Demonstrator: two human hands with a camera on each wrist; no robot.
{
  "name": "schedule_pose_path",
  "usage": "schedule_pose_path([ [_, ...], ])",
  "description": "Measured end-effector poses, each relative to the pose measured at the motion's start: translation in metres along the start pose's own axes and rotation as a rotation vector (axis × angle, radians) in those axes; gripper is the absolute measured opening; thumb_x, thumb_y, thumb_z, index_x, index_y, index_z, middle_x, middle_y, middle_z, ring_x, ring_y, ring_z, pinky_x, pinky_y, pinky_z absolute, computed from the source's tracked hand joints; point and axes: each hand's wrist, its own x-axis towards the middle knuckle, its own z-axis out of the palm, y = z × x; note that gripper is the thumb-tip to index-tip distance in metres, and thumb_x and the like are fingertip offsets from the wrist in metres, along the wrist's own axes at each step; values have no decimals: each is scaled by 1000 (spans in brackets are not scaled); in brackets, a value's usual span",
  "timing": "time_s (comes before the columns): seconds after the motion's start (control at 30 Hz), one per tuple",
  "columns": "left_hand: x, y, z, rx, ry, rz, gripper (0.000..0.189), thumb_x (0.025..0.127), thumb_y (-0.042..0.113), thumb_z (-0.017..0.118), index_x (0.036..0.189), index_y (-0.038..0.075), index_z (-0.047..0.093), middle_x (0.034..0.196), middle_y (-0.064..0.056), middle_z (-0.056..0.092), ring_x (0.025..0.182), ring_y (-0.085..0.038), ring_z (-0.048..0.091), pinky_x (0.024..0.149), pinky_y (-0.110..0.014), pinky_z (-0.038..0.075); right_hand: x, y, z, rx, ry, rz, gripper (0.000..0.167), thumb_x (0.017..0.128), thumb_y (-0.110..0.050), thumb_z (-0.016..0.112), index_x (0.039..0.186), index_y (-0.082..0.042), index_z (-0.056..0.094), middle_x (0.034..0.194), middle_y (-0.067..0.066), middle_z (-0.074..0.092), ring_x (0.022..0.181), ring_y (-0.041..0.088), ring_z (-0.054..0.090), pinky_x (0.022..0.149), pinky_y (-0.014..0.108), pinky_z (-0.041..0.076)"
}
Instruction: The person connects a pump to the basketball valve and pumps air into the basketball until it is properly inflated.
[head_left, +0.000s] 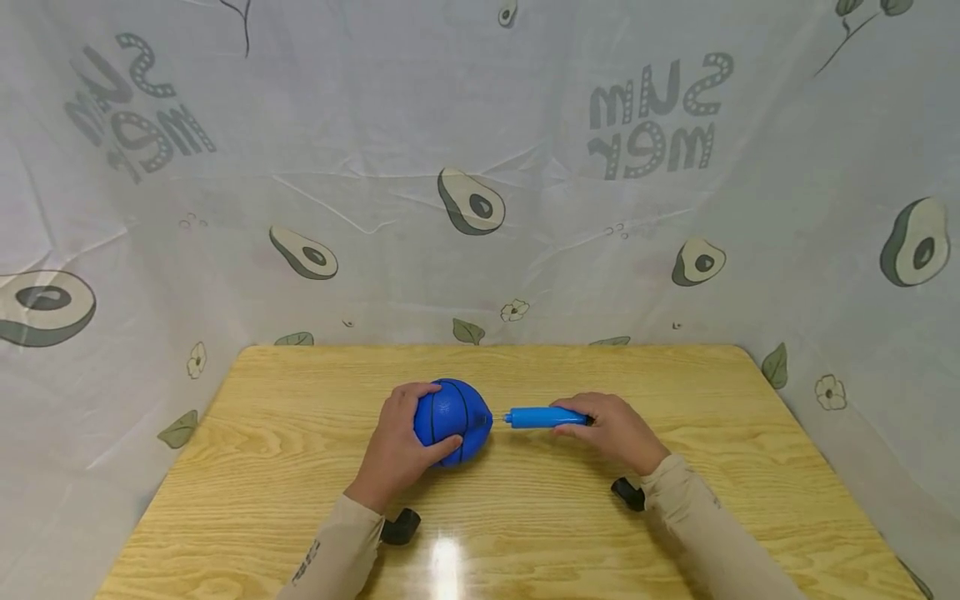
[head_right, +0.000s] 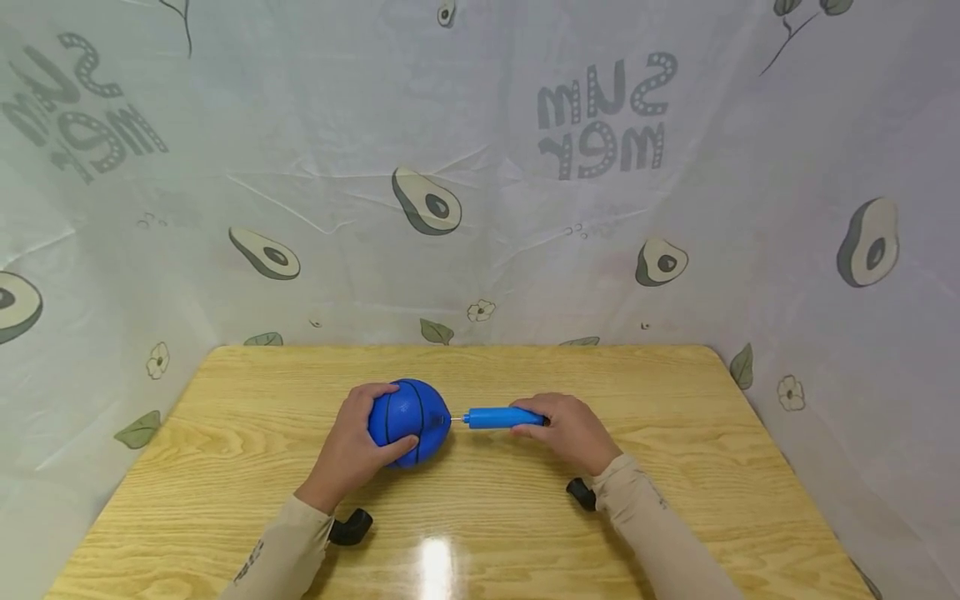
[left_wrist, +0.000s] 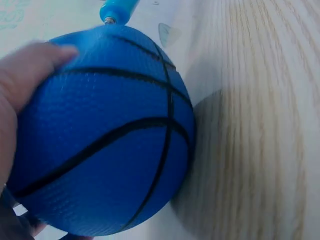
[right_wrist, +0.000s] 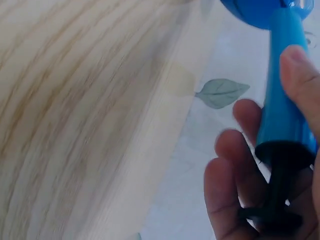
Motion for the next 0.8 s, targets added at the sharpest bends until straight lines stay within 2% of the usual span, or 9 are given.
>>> schedule_pose_path([
  [0.1,-1,4,-2,54,2,11,85,78,60,86,147,25,51,154,-8,42,136,-43,47,98,-67,52,0,-3,1,30,-25,26,38,92,-23,80,128,-13,73,116,1,74,96,16,69,78,36,58],
  [0.17,-1,6,-2,109,13,50,90,77,63,85,149,24,49,158,-8,39,139,-43,44,102,-67,50,0,-6,2,40,-44,44,40,94,-23,79,131,-9,70,118,4,72,96,16,68,79,36,57],
  [0.27,-1,11,-3,191,30,185,87,81,54,85,153,22,48,163,-10,34,147,-42,35,115,-66,37,-2,-9,2,67,-76,59,38,96,-21,77,130,-9,68,120,3,70,91,14,63,75,32,53],
  [0.37,0,16,0,276,50,345,83,83,47,86,154,22,49,164,-13,35,152,-41,28,120,-70,23,-2,-10,2,84,-94,27,34,97,-18,75,130,-13,68,121,1,69,88,11,59,73,30,50],
  [0.43,-1,19,4,322,64,406,81,83,46,87,152,23,52,162,-15,38,151,-42,29,118,-73,23,-1,-12,2,89,-97,3,33,97,-18,75,130,-15,69,121,-1,70,89,10,60,74,30,51],
  [0.5,-1,19,7,358,84,418,82,79,47,89,150,24,55,159,-16,42,149,-42,32,115,-75,27,-1,-13,2,91,-101,-14,34,98,-19,75,131,-15,69,122,-1,70,92,9,61,76,31,53],
  [0.6,-2,17,9,373,100,396,79,77,44,93,146,24,59,155,-14,46,146,-40,36,115,-73,30,-1,-12,1,96,-119,-11,33,99,-21,73,132,-17,68,123,-2,70,95,9,63,79,33,55],
  [0.8,0,13,8,378,85,384,73,80,43,91,144,27,60,153,-8,47,144,-35,39,119,-65,31,0,-3,-3,97,-138,-1,32,100,-23,71,132,-21,67,120,-7,68,92,8,60,77,31,52],
])
